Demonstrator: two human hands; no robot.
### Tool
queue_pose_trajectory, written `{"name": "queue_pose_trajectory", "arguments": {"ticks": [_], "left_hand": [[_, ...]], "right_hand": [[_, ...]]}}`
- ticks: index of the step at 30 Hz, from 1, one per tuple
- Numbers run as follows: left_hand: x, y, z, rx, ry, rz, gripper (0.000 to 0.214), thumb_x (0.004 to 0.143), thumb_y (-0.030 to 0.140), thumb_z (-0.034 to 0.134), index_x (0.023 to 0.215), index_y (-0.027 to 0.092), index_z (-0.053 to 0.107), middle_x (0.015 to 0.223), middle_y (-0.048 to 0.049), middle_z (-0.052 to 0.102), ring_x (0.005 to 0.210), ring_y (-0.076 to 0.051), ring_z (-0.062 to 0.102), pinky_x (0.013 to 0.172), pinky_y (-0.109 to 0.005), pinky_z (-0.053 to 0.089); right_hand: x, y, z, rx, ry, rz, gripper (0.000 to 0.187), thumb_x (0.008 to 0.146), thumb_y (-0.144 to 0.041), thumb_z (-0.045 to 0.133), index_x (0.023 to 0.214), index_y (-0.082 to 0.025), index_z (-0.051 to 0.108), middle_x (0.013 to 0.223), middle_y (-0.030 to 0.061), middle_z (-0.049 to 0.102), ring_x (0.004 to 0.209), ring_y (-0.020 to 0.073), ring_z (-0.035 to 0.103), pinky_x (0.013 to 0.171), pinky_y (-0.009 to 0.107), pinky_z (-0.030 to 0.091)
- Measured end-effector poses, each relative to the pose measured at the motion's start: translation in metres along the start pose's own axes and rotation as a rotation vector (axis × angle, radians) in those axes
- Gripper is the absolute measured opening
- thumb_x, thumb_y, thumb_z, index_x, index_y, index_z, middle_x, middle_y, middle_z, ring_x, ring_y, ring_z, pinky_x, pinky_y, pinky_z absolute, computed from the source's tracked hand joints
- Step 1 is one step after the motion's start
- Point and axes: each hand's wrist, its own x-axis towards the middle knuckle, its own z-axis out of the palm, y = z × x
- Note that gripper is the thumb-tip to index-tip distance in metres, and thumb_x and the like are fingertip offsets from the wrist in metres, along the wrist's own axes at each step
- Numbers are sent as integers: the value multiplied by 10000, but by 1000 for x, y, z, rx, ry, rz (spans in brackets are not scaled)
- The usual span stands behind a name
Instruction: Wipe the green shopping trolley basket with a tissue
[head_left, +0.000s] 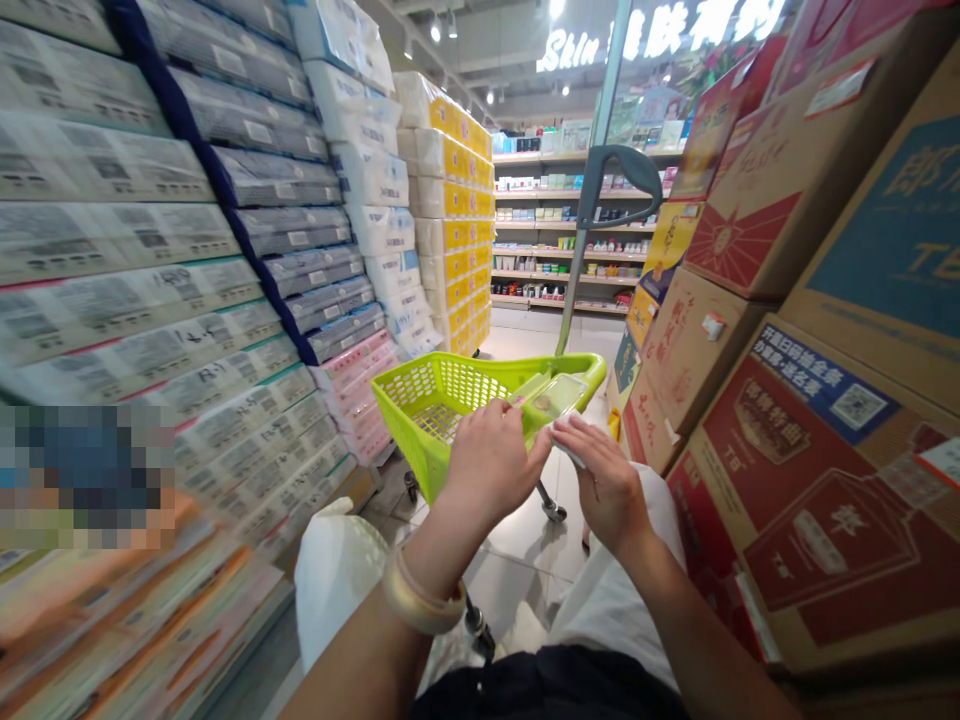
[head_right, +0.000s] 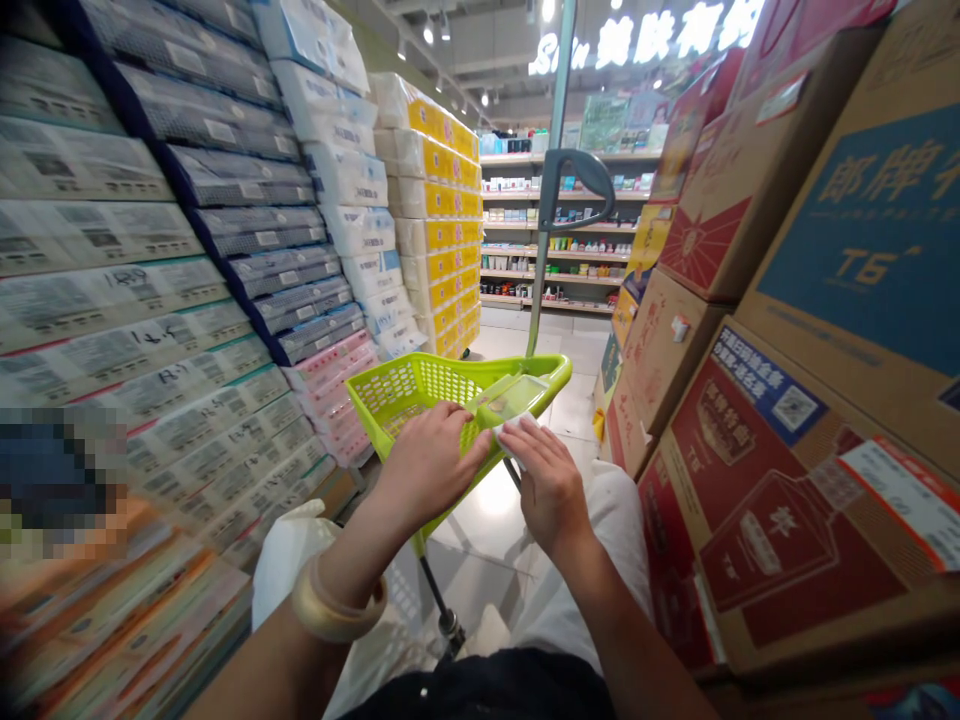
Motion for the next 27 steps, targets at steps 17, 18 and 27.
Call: {"name": "queue_pose_trajectory", "arguments": {"ticks": [17,18,27], "left_hand": [[-13,-21,8,124,-152,99,456,878,531,509,908,127,718,948,-174,690,907,-331,661,791,-422,522],[-15,-22,6,119,-162,96,450,875,529,512,912,130,717,940,-169,693,891,-328,666,781,-420,524],[-28,-43,-9,64,-208,139,402,864,512,528,834,154,707,906,-136,697,819,-277,676,744,-368,522]], "right_hand": [[14,4,1,16,84,65,316,956,-149,460,1165,-227,684,1169,87,727,1232,228,606,1058,470,484],[16,-2,2,25,55,43,324,954,-143,457,1177,-227,676,1180,86,723,1240,226,599,1064,471,477],[36,-18,6,74,-130,-21,334,942,-121,438,1162,-231,664,1155,71,727,1213,218,608,1068,471,464]]}}
